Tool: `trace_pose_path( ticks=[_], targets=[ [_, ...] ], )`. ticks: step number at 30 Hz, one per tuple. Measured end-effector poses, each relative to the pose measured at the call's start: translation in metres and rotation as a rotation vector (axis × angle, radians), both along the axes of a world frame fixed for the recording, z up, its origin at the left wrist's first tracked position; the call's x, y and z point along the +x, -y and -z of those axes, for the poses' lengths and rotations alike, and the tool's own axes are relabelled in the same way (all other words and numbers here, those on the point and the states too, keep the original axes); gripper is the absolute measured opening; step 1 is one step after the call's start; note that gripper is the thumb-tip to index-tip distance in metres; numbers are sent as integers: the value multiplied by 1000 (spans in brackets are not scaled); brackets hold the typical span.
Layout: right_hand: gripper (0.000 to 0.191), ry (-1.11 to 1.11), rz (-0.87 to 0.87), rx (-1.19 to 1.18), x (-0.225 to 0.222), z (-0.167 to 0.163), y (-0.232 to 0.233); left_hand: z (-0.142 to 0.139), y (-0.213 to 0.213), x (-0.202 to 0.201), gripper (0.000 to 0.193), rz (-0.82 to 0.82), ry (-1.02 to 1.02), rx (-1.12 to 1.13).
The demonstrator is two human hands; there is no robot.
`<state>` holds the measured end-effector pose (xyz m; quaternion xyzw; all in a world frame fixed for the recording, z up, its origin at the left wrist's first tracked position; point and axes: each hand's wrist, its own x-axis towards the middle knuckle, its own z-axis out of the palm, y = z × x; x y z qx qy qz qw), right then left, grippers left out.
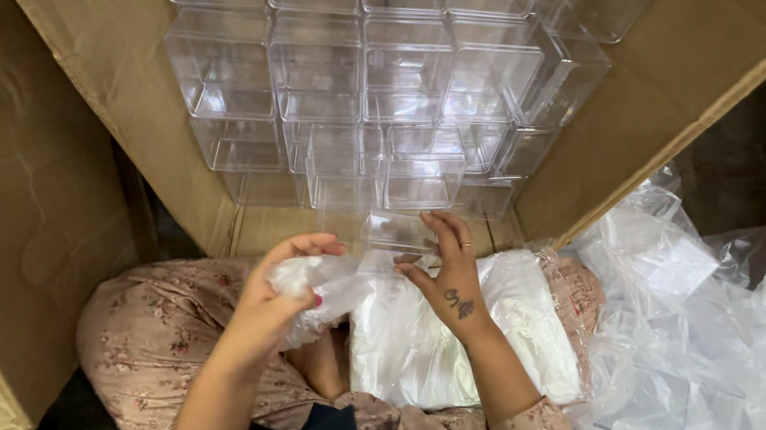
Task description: The person sits on the floor and wraps white foam blocks in clear plastic bags, twisting and tucking the bag closed around each block. The wrapped blocks are stacked on their lap and placed into clear plastic boxes arranged inside a cardboard enclosure.
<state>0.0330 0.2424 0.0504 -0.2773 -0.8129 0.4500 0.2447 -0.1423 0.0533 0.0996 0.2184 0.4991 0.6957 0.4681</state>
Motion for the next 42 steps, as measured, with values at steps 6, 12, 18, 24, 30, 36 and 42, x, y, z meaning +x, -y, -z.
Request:
trace_pose_path(
  ticks=[6, 12, 18, 24, 30, 36, 42],
  targets=[
    [63, 48, 106, 317, 13, -26, -2, -20, -8, 19, 30, 221, -345, 22],
    [49, -598, -624, -1447, 21, -31, 42, -36, -27, 39, 13, 405, -194, 146],
    [29, -65, -357, -805, 34, -30, 78, -16, -39, 14, 15, -37, 279, 495],
    [28, 541, -72, -84, 41, -49, 73, 12, -42, 29, 48, -33, 609, 97],
    [42, 448, -612, -221, 54, -61, 54, 22, -45, 37, 54, 62, 504, 2],
    [47, 493, -83, -110, 40, -56, 42, 24, -53, 43, 50, 67, 503, 45],
    [29, 42, -90, -240, 34, -53, 33, 33, -49, 42, 36, -33, 211, -12]
  ],
)
